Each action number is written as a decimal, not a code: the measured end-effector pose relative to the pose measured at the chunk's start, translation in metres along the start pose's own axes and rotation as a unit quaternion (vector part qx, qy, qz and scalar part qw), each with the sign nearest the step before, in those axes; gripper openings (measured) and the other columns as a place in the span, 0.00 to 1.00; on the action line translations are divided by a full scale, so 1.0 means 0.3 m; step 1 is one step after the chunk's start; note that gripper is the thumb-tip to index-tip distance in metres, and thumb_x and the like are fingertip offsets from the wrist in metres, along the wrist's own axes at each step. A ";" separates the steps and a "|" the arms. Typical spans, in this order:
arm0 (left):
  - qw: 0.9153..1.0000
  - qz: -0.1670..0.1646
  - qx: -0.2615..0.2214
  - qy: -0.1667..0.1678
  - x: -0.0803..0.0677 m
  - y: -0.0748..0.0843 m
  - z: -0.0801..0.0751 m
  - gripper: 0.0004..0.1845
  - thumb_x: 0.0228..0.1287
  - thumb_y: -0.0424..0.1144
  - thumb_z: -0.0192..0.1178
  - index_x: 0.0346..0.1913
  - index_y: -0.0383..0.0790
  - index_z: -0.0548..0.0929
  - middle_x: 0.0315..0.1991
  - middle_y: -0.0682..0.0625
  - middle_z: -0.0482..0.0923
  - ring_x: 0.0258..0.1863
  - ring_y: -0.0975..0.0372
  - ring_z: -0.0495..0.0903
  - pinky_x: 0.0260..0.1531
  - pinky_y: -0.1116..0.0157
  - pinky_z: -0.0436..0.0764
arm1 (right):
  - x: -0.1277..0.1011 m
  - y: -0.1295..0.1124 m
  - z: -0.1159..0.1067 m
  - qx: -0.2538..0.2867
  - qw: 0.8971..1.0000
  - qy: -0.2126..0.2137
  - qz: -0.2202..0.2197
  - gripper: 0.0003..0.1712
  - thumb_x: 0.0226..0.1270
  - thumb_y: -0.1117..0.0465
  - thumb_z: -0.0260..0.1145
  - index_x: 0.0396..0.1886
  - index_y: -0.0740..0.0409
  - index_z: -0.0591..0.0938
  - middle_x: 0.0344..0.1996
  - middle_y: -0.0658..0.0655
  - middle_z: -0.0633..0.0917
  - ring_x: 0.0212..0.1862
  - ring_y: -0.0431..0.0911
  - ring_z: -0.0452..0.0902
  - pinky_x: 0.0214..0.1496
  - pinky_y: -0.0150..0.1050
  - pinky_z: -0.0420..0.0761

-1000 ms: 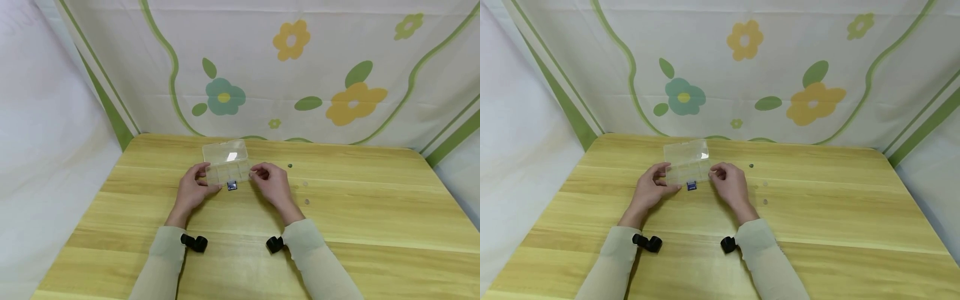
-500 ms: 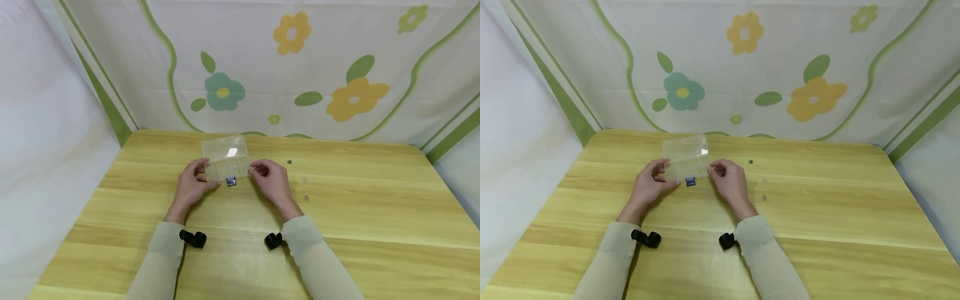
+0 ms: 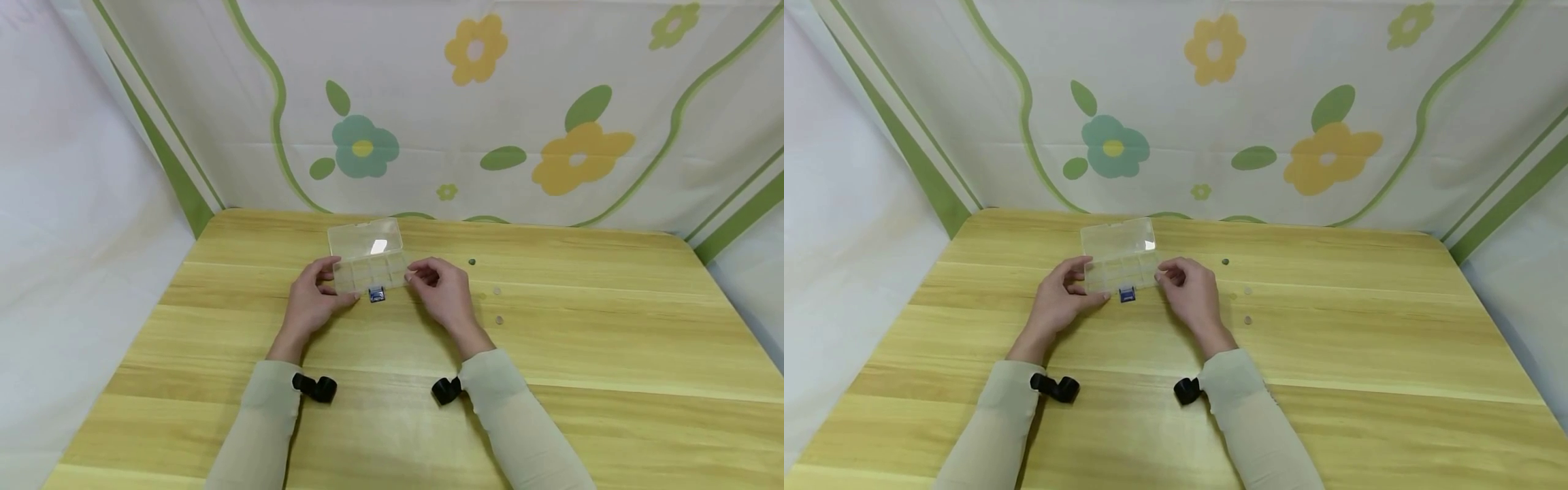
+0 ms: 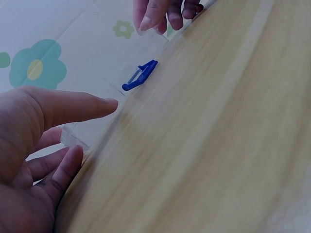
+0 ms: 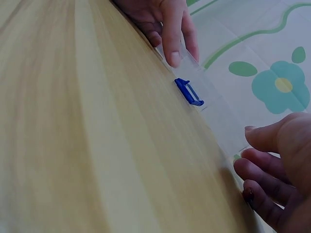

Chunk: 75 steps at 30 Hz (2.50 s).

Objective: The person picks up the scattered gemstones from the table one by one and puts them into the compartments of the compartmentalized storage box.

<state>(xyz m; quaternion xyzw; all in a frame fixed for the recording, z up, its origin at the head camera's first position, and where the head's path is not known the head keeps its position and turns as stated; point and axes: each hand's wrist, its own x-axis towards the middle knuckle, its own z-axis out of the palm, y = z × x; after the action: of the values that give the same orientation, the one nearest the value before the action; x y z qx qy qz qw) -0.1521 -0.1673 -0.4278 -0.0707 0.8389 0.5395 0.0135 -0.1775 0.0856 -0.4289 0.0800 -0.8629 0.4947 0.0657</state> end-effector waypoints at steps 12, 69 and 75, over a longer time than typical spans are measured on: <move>1.000 0.005 0.000 0.000 -0.002 0.003 0.000 0.44 0.55 0.32 0.82 0.76 0.47 0.75 0.63 0.40 0.76 0.51 0.49 0.81 0.56 0.57 0.82 | -0.005 -0.001 -0.006 -0.002 1.000 0.001 -0.004 0.09 0.72 0.61 0.75 0.48 0.58 0.91 0.39 0.58 0.91 0.41 0.50 0.86 0.47 0.42 0.86; 1.000 -0.007 -0.002 -0.016 0.004 0.006 -0.016 0.44 0.56 0.34 0.82 0.76 0.47 0.75 0.66 0.41 0.76 0.56 0.48 0.80 0.59 0.54 0.81 | -0.032 0.077 -0.164 -0.082 0.992 -0.092 0.001 0.03 0.68 0.56 0.79 0.40 0.47 0.93 0.41 0.51 0.87 0.41 0.45 0.78 0.47 0.42 0.79; 1.000 -0.007 -0.011 -0.019 0.001 0.002 -0.011 0.42 0.57 0.35 0.82 0.75 0.48 0.76 0.65 0.41 0.75 0.54 0.49 0.79 0.57 0.57 0.80 | -0.033 0.064 -0.153 -0.071 0.995 -0.068 0.011 0.04 0.70 0.56 0.77 0.42 0.49 0.93 0.42 0.52 0.88 0.42 0.46 0.80 0.46 0.42 0.80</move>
<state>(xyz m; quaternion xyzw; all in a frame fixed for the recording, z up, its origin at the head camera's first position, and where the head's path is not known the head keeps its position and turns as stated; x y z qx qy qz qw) -0.1522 -0.1701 -0.4259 -0.0669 0.8320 0.5498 0.0324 -0.1702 0.1356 -0.4240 0.0991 -0.8989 0.4268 0.0072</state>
